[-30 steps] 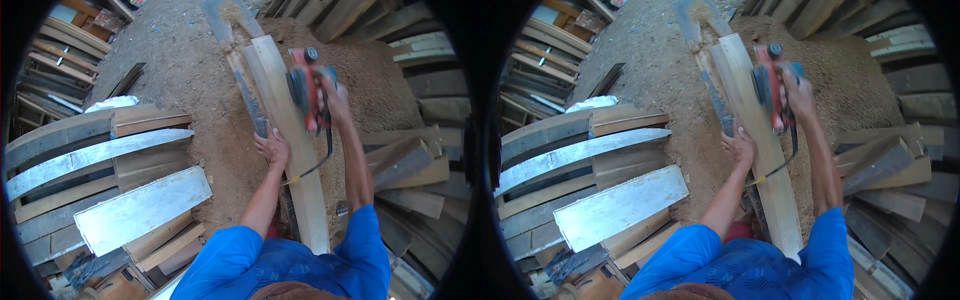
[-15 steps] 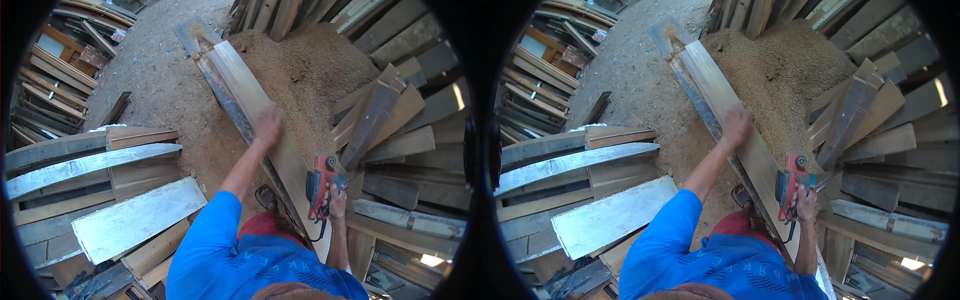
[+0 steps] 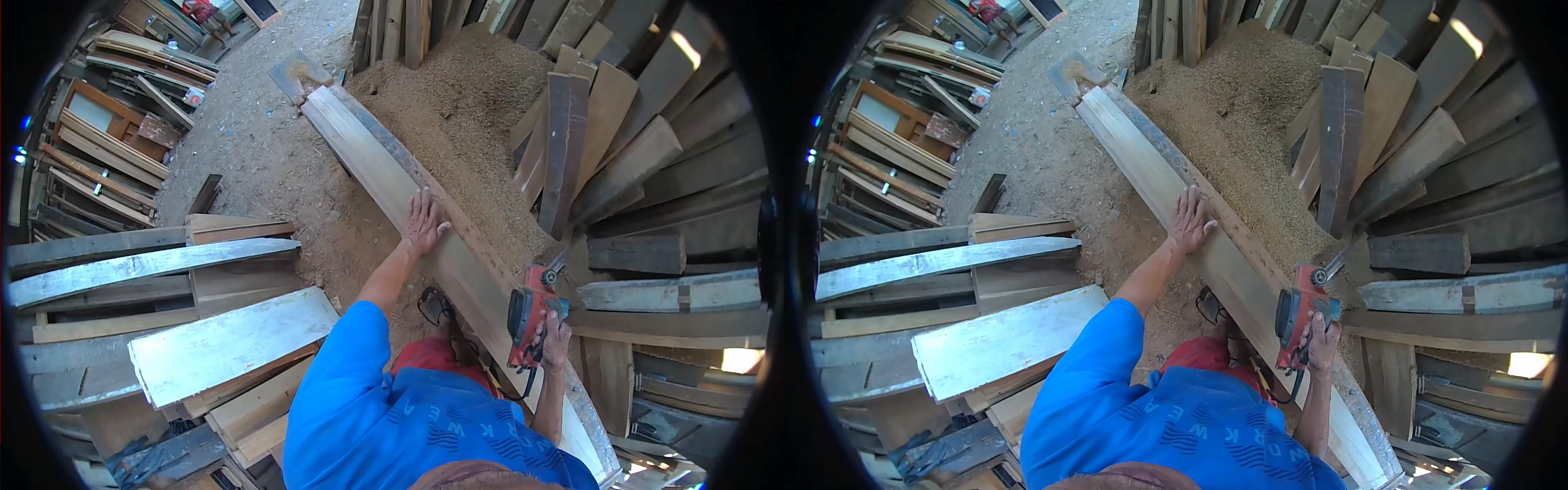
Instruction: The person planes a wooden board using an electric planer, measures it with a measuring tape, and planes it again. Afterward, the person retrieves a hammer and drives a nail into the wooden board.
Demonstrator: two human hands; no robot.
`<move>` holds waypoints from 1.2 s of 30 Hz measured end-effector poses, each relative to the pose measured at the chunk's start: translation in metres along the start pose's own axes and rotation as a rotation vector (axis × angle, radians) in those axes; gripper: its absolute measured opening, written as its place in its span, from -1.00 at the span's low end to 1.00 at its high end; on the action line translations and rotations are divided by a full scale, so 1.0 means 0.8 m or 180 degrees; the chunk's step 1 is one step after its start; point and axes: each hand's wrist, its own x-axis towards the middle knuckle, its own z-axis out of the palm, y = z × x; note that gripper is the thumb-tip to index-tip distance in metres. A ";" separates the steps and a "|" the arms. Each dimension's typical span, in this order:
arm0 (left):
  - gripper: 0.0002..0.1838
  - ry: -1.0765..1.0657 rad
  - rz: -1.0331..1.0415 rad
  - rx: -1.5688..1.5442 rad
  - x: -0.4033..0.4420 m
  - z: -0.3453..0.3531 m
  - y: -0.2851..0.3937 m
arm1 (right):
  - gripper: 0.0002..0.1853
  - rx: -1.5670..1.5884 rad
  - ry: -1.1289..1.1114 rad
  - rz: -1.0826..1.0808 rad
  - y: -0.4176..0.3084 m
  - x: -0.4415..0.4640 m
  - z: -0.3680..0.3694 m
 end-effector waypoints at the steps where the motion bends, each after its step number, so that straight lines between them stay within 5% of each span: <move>1: -0.19 -0.0147 -0.0215 -0.0023 -0.014 0.002 0.011 | -0.53 0.0014 0.0029 -0.0031 0.003 -0.010 -0.013; 3: -0.13 -0.0425 -0.0648 -0.0073 -0.046 0.003 0.040 | -0.54 0.0119 0.0106 0.0022 0.005 -0.034 -0.039; 11: -0.07 -0.0816 -0.0253 -0.0015 -0.183 -0.017 0.214 | -0.56 0.0195 0.0441 -0.0052 0.036 -0.113 -0.153; 15: -0.08 -0.0944 0.0564 -0.0463 -0.247 -0.014 0.302 | -0.66 0.0425 0.0850 -0.0048 0.052 -0.151 -0.194; 19: -0.07 -0.1413 0.2115 -0.1021 -0.284 -0.004 0.366 | -0.76 0.0989 0.1593 -0.0097 0.086 -0.202 -0.219; 27: -0.07 -0.2417 0.4397 -0.0988 -0.236 0.026 0.407 | -0.66 0.1335 0.3565 -0.0043 0.124 -0.338 -0.186; 36: -0.08 -0.2611 0.5508 -0.1108 -0.230 0.048 0.527 | -0.64 0.2525 0.4945 0.0481 0.239 -0.475 -0.135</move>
